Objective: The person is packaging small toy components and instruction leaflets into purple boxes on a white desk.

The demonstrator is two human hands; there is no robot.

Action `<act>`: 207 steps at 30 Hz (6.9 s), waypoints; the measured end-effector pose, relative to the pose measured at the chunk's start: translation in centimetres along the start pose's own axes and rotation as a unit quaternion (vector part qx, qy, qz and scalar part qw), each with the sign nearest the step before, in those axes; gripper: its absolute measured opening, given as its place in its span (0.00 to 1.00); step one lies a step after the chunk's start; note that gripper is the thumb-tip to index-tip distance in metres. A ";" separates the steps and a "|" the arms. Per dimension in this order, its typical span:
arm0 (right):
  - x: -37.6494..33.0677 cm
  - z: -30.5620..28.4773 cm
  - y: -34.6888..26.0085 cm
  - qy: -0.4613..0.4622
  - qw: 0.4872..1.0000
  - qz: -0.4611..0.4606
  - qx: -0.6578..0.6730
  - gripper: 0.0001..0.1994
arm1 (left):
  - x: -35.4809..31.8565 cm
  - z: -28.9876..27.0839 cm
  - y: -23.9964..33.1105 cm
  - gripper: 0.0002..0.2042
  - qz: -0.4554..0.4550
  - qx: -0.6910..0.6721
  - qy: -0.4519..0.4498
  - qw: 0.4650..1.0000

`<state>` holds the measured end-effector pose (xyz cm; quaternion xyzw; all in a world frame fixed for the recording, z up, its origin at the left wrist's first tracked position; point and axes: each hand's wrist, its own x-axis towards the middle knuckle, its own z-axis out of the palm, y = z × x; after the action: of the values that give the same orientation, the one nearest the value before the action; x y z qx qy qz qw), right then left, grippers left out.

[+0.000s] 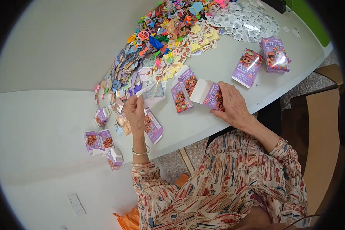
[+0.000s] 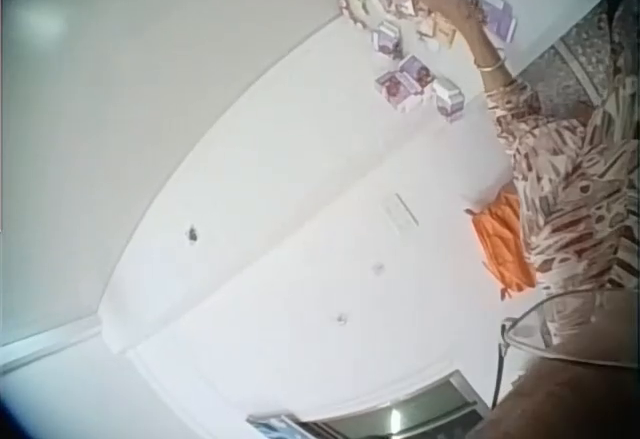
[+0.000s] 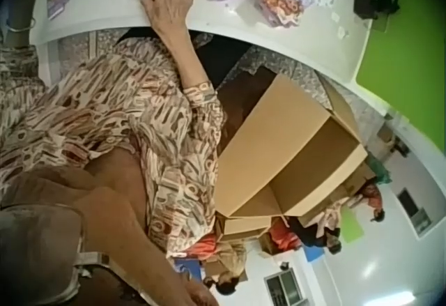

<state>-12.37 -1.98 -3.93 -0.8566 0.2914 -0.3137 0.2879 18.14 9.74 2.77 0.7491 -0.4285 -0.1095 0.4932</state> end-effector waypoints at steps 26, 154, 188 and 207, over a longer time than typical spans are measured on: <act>-0.1 -0.7 -0.7 0.004 1.000 -0.023 -0.009 0.43 | -3.3 8.5 10.5 0.05 0.116 0.091 -0.214 0.966; 4.4 -6.7 9.6 -0.074 0.889 0.137 0.431 0.16 | -5.6 14.6 8.3 0.21 0.400 0.164 -0.247 0.867; 3.5 -5.5 8.6 -0.091 0.884 0.158 0.430 0.13 | 11.4 15.3 -3.1 0.17 0.252 0.321 -0.120 0.905; 3.1 -4.8 9.5 -0.065 0.881 0.151 0.444 0.12 | 7.3 17.1 11.5 0.04 0.039 -0.171 -0.232 0.957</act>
<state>-16.75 -11.89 -6.14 -0.6028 0.2280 -0.3070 0.7002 6.41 -8.43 5.85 0.5902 -0.5350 -0.3328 0.5047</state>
